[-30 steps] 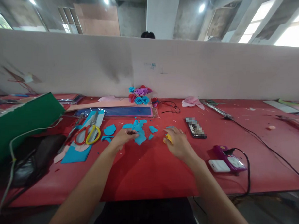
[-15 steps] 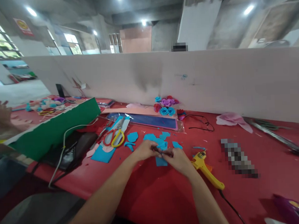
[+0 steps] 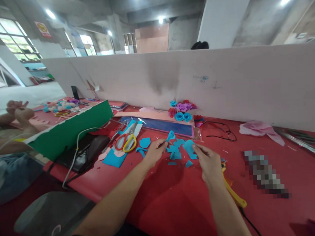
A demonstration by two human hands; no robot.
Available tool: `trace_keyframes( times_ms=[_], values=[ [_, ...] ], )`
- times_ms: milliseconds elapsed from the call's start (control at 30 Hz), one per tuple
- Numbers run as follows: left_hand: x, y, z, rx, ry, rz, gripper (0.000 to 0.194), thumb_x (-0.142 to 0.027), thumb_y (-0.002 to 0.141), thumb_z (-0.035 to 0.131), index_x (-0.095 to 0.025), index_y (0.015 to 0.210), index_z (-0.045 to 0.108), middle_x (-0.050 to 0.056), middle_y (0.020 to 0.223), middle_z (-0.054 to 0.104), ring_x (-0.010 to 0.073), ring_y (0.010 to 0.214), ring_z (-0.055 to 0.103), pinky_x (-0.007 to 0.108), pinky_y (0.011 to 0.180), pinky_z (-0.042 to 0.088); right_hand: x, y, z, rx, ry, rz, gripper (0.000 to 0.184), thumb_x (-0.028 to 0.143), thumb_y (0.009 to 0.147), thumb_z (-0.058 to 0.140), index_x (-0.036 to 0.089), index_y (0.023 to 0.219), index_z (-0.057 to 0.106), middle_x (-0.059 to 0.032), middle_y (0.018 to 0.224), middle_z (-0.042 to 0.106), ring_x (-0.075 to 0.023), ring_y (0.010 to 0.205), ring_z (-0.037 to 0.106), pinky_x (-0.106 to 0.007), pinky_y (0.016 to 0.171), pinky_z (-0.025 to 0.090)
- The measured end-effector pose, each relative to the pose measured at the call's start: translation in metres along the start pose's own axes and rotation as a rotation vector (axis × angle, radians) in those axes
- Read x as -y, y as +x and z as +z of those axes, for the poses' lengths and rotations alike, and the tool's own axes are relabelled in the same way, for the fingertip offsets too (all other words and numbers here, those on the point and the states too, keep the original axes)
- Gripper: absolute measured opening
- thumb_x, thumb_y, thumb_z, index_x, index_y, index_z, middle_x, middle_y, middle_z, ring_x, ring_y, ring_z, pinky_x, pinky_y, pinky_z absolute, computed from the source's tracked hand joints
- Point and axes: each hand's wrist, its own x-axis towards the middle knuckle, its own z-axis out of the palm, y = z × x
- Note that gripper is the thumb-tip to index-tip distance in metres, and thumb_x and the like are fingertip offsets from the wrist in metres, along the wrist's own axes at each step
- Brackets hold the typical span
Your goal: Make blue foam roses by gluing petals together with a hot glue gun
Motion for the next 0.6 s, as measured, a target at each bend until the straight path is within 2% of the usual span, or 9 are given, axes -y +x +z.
trace_keyframes(
  times_ms=[100, 233, 333, 600],
  values=[
    [-0.003, -0.003, 0.004, 0.048, -0.123, -0.038, 0.034, -0.044, 0.081, 0.051, -0.015, 0.093, 0.067, 0.002, 0.068, 0.062, 0.01, 0.053, 0.043, 0.023, 0.053, 0.033, 0.001, 0.001, 0.008, -0.02, 0.17, 0.022, 0.028, 0.035, 0.052, 0.08, 0.019, 0.074, 0.074, -0.002, 0.066, 0.07, -0.0144, 0.057, 0.059, -0.027, 0.055, 0.047],
    [-0.008, -0.008, 0.011, -0.04, -0.25, -0.097, 0.032, -0.044, 0.078, 0.057, -0.016, 0.093, 0.064, -0.001, 0.063, 0.06, 0.0082, 0.048, 0.04, 0.022, 0.051, 0.033, -0.006, -0.003, 0.008, 0.017, 0.25, 0.058, 0.025, 0.035, 0.052, 0.081, 0.019, 0.069, 0.074, -0.0029, 0.067, 0.072, -0.0151, 0.057, 0.061, -0.029, 0.055, 0.049],
    [-0.008, -0.009, 0.013, -0.051, -0.318, -0.103, 0.026, -0.039, 0.072, 0.066, -0.015, 0.081, 0.067, 0.0, 0.067, 0.063, 0.0088, 0.057, 0.048, 0.022, 0.059, 0.038, -0.007, -0.006, 0.004, 0.046, 0.294, 0.069, 0.021, 0.035, 0.055, 0.08, 0.02, 0.069, 0.075, -0.0024, 0.069, 0.073, -0.0152, 0.061, 0.062, -0.028, 0.058, 0.051],
    [0.003, -0.011, 0.022, -0.061, -0.548, -0.261, 0.03, -0.035, 0.055, 0.081, -0.016, 0.076, 0.071, 0.003, 0.077, 0.07, 0.015, 0.077, 0.063, 0.03, 0.08, 0.046, 0.0, -0.014, 0.007, 0.094, 0.394, 0.127, 0.022, 0.035, 0.056, 0.08, 0.019, 0.071, 0.075, -0.0027, 0.071, 0.073, -0.0142, 0.064, 0.062, -0.028, 0.064, 0.051]
  ],
)
